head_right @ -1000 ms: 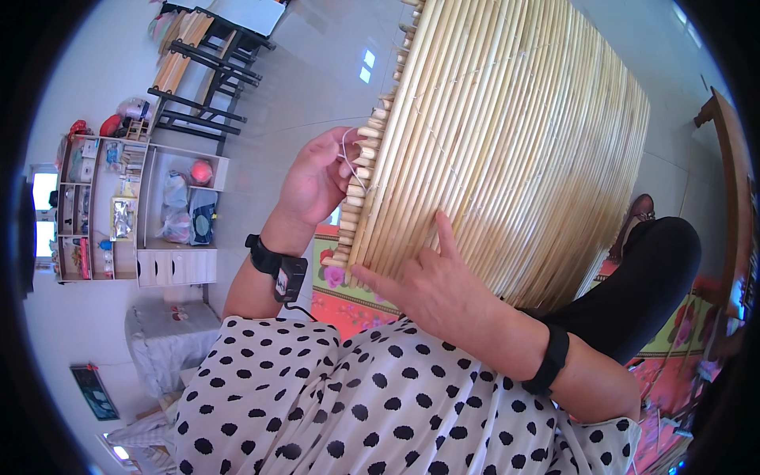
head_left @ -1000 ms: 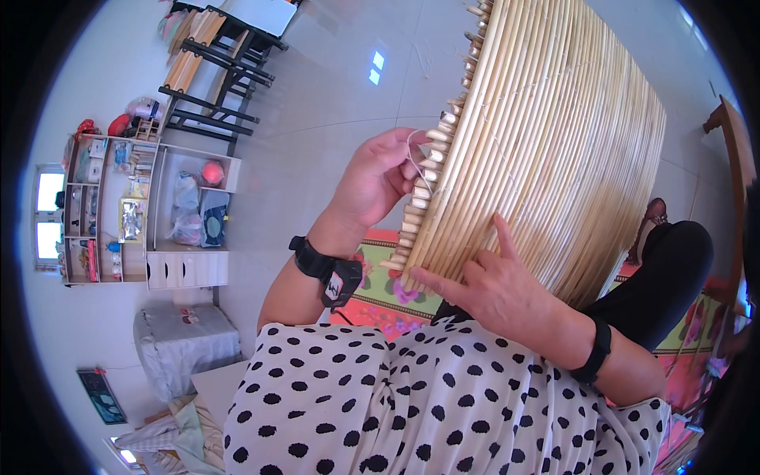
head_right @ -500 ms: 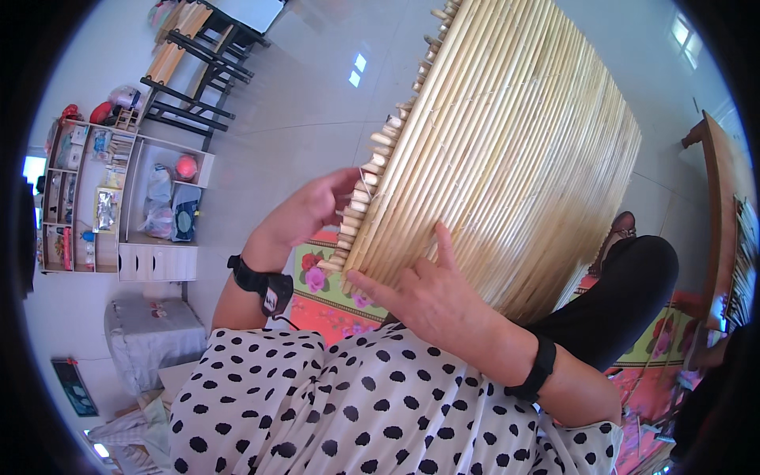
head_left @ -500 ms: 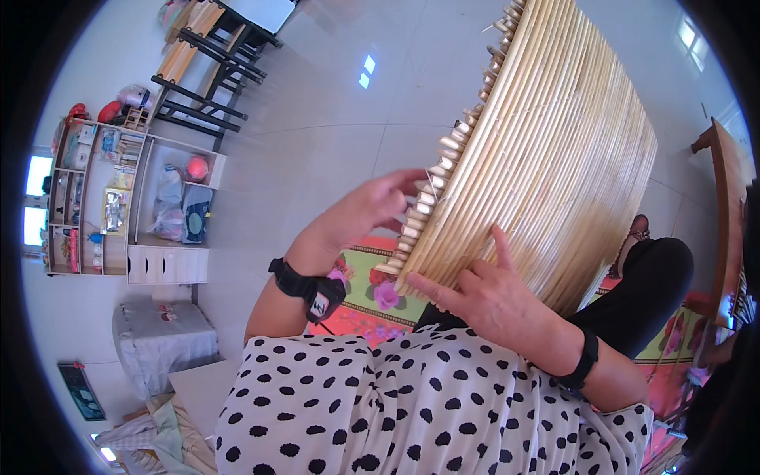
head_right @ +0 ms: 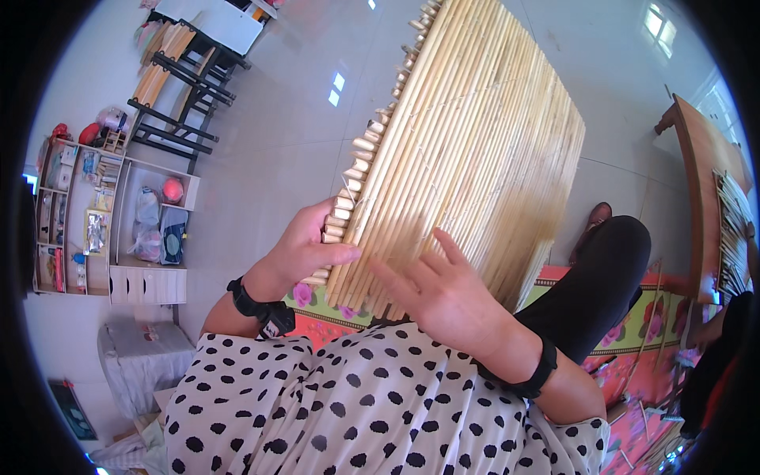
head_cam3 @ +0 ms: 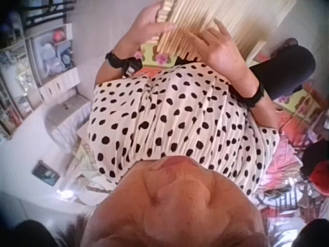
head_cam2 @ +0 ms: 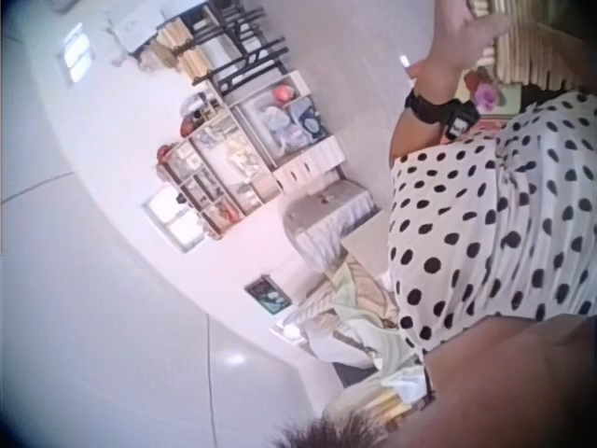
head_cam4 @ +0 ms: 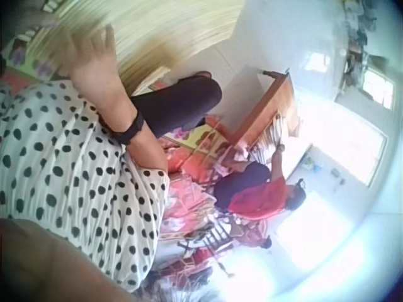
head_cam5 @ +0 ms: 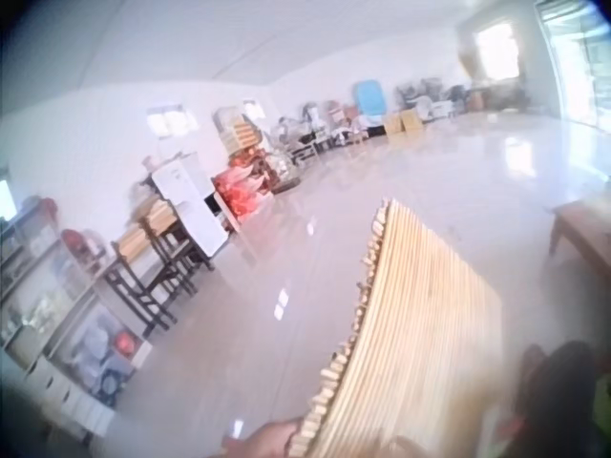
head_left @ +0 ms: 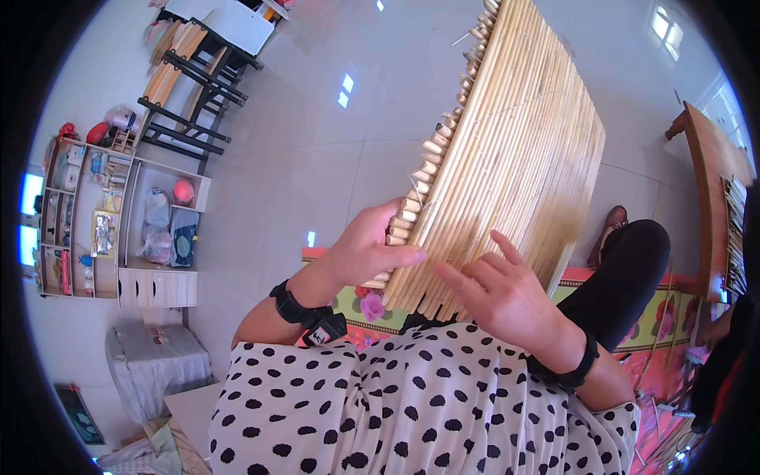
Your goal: The person weaves a white thread through the edges of a bamboo mat, pulling and tightening it to secure the slats. They rotate the mat to work on different sections and use green-handled scissors to trim the thread near the end.
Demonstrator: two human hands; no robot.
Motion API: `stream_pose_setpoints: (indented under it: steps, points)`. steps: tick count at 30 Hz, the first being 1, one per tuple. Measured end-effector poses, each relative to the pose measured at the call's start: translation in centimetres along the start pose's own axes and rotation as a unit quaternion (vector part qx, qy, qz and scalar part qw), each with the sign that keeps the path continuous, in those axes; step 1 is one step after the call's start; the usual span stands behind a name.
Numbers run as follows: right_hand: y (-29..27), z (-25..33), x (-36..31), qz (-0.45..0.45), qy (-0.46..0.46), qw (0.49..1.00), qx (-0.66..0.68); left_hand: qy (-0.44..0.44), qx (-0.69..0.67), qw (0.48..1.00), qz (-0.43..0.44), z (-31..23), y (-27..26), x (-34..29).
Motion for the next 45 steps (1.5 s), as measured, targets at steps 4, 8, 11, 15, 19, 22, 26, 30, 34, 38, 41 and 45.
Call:
stream_pose_setpoints:
  steps: [4,8,11,15,19,22,26,30,34,38,41,45]
  points:
    - [-1.0,-0.7,-0.5,-0.092,0.067,0.992,0.048,0.010,0.026,1.000,0.001,-1.0,0.6,-0.4]
    - [-2.1,-0.9,-0.4,-0.162,0.117,0.973,0.118,0.021,0.017,1.000,-0.012,-2.6,2.2,0.3]
    - [-2.6,-2.0,-1.2,-0.203,0.157,0.956,0.144,0.016,0.052,0.998,-0.016,-3.0,4.4,3.2]
    - [-2.7,-3.1,-3.1,-0.220,0.204,0.939,0.167,-0.007,0.194,0.981,-0.009,-3.5,7.0,7.5]
    - [-2.6,-4.1,-6.1,-0.210,0.261,0.921,0.201,-0.015,0.233,0.972,0.040,-3.8,9.6,10.4]
    - [-3.2,-4.6,-7.5,-0.227,0.283,0.907,0.214,0.019,0.254,0.965,0.062,-3.7,11.2,11.6]
    - [-4.0,-5.5,-9.2,-0.310,0.304,0.819,0.376,0.014,0.305,0.944,0.123,-4.6,12.8,12.3]
    - [-4.1,-7.3,-10.9,-0.288,0.360,0.764,0.451,0.037,0.299,0.941,0.152,-3.5,13.2,12.6]
    - [-4.3,-8.2,-11.5,-0.257,0.404,0.769,0.424,0.051,0.241,0.949,0.198,-2.7,12.8,12.9]
    - [-5.0,-8.7,-12.0,-0.242,0.414,0.752,0.452,0.090,0.174,0.954,0.228,-2.4,12.2,13.8]
    - [-5.4,-8.6,-11.9,-0.239,0.415,0.736,0.479,0.056,0.181,0.972,0.142,-3.2,11.2,14.9]
    - [-5.4,-8.8,-11.4,-0.225,0.413,0.737,0.485,0.229,0.255,0.938,-0.049,-1.0,11.2,16.8]
Point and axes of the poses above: each hand's wrist, its own x-axis towards the middle knuckle, its own y-axis out of the palm, z = x × y, the point moved 2 cm from there along x, towards the middle knuckle, and after that the axes turned 11 degrees about z, right-handed, at the moved point
